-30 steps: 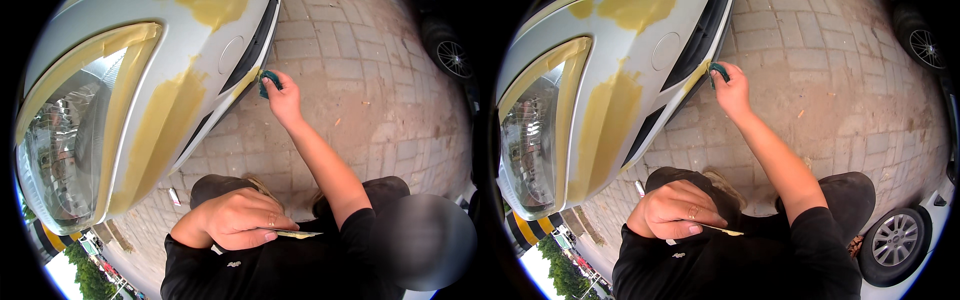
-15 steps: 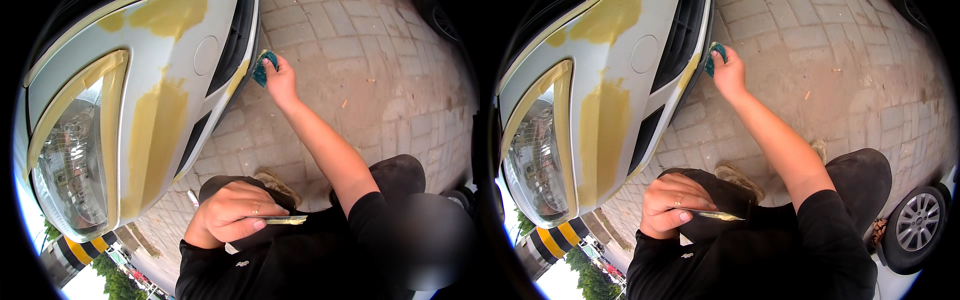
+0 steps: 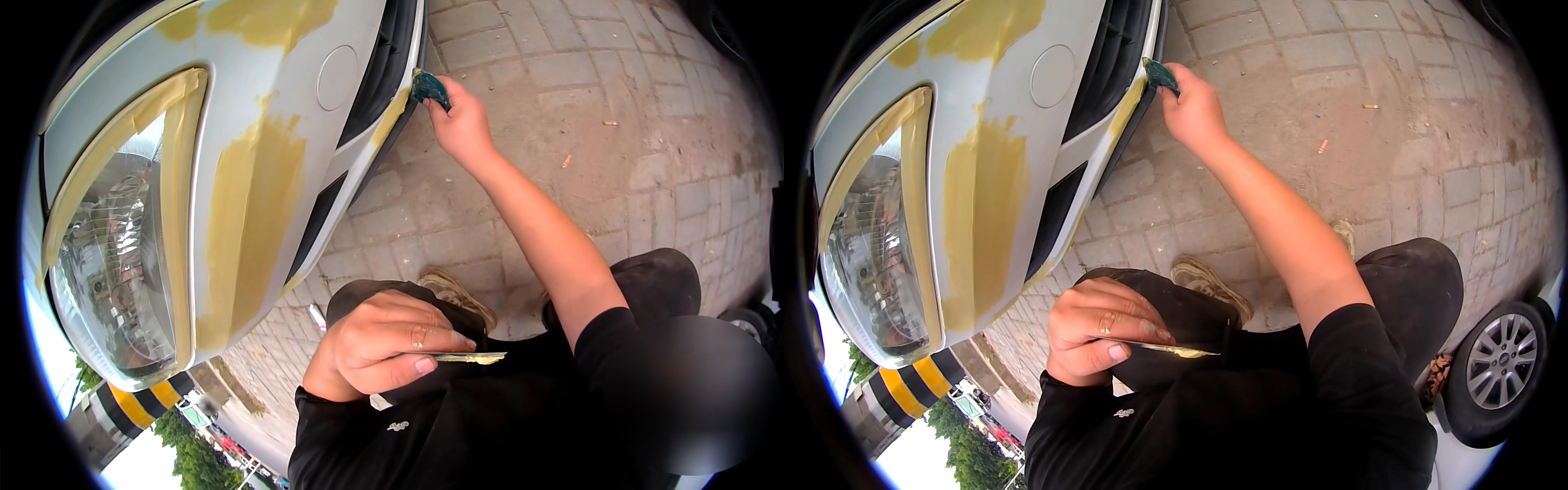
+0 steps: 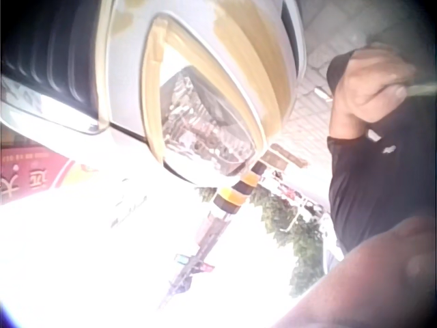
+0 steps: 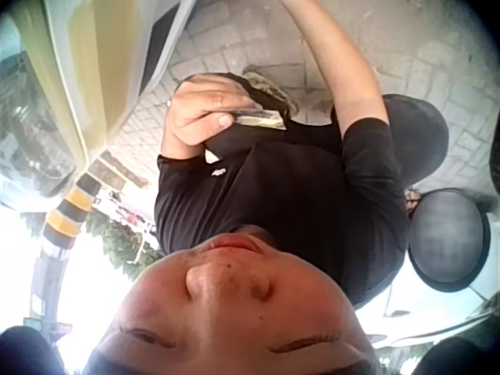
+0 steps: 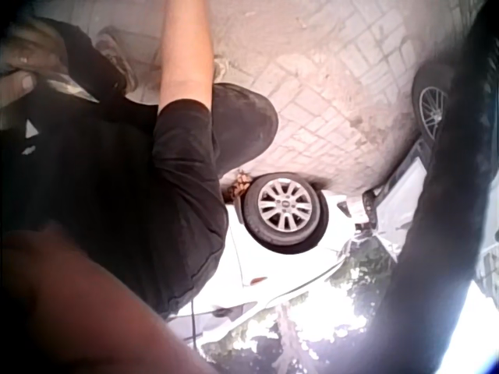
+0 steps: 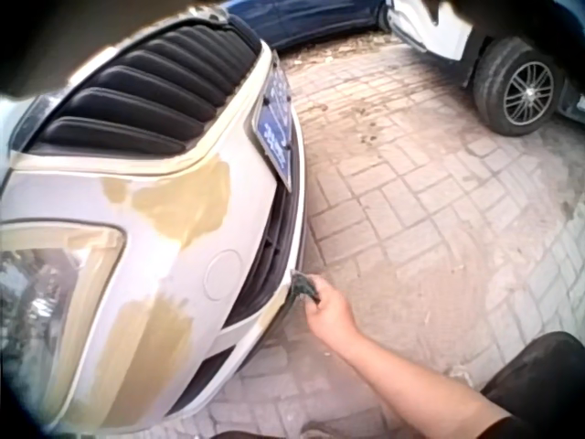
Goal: The person applies a yellow body filler to the front bumper of a white car using a putty knife and a small scraper. They repeatedly transfer the filler from the knife to the car's surface, smoothing it into the damaged area around the grille and headlight.
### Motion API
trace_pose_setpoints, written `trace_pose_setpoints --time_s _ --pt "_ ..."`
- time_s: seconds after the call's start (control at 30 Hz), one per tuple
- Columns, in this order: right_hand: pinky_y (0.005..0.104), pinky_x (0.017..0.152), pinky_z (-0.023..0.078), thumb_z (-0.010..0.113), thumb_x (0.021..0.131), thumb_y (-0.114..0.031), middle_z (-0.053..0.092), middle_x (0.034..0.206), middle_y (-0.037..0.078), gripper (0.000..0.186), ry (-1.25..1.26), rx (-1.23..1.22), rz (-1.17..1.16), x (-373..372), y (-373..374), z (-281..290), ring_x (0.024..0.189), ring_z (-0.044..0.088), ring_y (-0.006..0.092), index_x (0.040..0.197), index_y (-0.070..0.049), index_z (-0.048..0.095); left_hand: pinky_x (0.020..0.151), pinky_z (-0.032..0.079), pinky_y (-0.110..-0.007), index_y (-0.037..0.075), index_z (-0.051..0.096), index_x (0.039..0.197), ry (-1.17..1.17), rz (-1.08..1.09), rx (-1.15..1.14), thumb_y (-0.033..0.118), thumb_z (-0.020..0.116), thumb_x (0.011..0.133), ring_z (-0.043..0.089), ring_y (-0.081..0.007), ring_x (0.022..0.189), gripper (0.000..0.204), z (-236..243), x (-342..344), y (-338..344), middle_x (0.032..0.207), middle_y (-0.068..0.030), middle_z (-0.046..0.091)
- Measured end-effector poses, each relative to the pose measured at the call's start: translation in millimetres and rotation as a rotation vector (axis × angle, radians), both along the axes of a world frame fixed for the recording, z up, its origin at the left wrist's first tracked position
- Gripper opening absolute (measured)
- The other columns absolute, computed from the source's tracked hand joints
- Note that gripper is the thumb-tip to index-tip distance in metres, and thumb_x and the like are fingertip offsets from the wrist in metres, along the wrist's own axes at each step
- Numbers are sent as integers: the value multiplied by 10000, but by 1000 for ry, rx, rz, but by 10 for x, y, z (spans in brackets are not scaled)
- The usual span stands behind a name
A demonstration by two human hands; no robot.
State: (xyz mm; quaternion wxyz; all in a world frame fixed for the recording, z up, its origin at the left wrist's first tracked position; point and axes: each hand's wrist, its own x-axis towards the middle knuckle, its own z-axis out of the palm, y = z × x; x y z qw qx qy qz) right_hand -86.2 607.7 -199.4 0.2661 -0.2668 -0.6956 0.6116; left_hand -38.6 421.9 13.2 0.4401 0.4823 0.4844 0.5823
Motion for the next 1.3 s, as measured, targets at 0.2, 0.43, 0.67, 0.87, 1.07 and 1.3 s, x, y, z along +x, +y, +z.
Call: trace_pose_setpoints --time_s 0.2,0.43,0.67,0.87,1.07,1.3 --pt "380 700 512 614 862 -69 672 844 199 183 -40 -5 64 -21 10 103 776 655 369 1039 -49 659 626 540 -388 -135 633 1022 25 12 7 31 533 848 656 -342 694 260 23 16 -42 873 -225 672" --pt "381 702 514 610 853 -52 670 849 206 179 -51 72 53 15 -138 149 803 662 369 1026 -43 658 624 559 -401 -110 665 870 28 94 -43 185 565 910 675 -347 661 314 71 86 -54 772 -227 679" --pt "382 697 517 620 867 -65 673 869 206 184 -65 -23 59 98 -345 161 816 665 376 1048 -46 642 600 538 -379 -144 631 1021 51 -5 37 -3 549 828 654 -327 685 252 27 -24 -60 863 -223 669" --pt "389 697 517 611 880 -69 672 885 203 166 -25 -54 75 164 -588 130 828 662 379 1044 -49 632 603 540 -384 -143 631 1017 39 -22 35 -3 548 832 655 -330 689 246 52 -55 -50 865 -224 669" --pt "410 701 515 603 879 -61 666 900 203 165 -55 -61 128 203 -743 125 834 647 395 1043 -52 624 613 559 -402 -122 660 878 23 79 -17 167 555 906 676 -348 660 308 31 23 -73 781 -232 676" --pt "409 700 515 607 864 -54 666 877 199 183 -16 -70 210 230 -720 85 807 655 367 1046 -40 627 605 552 -406 -125 656 871 22 76 -31 164 555 903 670 -353 650 308 9 28 1 770 -228 674"
